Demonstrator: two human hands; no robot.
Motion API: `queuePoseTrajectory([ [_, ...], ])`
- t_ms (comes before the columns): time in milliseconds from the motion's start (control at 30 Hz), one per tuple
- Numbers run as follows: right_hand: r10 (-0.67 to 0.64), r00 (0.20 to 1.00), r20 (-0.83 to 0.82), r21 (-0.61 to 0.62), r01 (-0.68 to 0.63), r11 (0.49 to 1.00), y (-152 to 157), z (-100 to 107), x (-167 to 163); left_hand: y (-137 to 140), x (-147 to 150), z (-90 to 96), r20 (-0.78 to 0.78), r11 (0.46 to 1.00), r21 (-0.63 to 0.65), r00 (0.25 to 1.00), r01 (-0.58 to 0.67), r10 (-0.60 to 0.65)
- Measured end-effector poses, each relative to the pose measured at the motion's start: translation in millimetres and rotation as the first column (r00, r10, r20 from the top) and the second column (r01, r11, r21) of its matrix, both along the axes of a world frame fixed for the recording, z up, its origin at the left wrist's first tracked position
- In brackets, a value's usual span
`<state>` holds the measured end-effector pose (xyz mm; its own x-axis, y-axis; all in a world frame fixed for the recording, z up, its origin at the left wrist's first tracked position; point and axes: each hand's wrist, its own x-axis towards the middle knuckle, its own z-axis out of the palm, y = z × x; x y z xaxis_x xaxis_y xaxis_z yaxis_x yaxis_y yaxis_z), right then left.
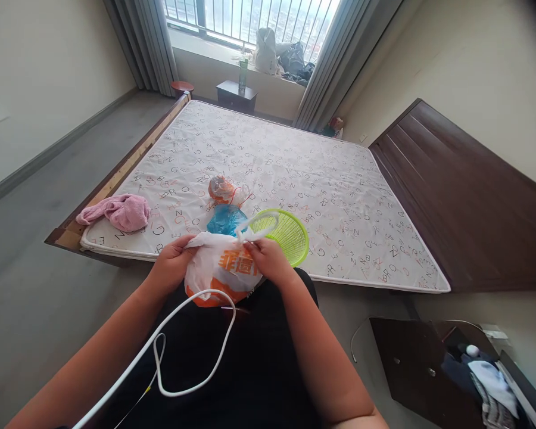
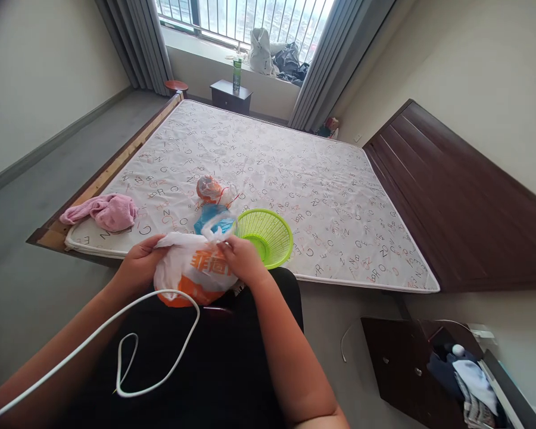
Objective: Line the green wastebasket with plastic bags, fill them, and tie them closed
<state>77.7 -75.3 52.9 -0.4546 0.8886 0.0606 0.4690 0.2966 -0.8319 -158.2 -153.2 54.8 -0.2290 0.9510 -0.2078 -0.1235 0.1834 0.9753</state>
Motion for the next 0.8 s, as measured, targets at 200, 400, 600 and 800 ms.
queuePoseTrajectory([
  [200,-0.006,0.982,-0.186,0.067,0.018,0.998,-3.5,4.3,10.0,-7.8,-27.3,-18.0,0.169,0.988,-0.029,0.974,-0.15,0.153],
  [400,0.217,0.863,-0.456,-0.176,-0.326,0.929,-23.2,-4.5,-26.8,-17.5,-19.4,11.5,0.369,0.977,-0.161,0.91,-0.136,0.188],
  [600,0.196,0.979,-0.064,0.001,-0.196,0.981,-26.4,-5.8,-41.6,-23.1,-14.0,24.7,0.116,0.953,-0.124,0.958,0.277,-0.263],
  [800,0.068,0.978,0.197,0.063,-0.081,0.995,-11.3,6.0,4.3,-12.3,-39.4,5.2,-0.502,0.971,-0.03,0.836,0.238,-0.22],
])
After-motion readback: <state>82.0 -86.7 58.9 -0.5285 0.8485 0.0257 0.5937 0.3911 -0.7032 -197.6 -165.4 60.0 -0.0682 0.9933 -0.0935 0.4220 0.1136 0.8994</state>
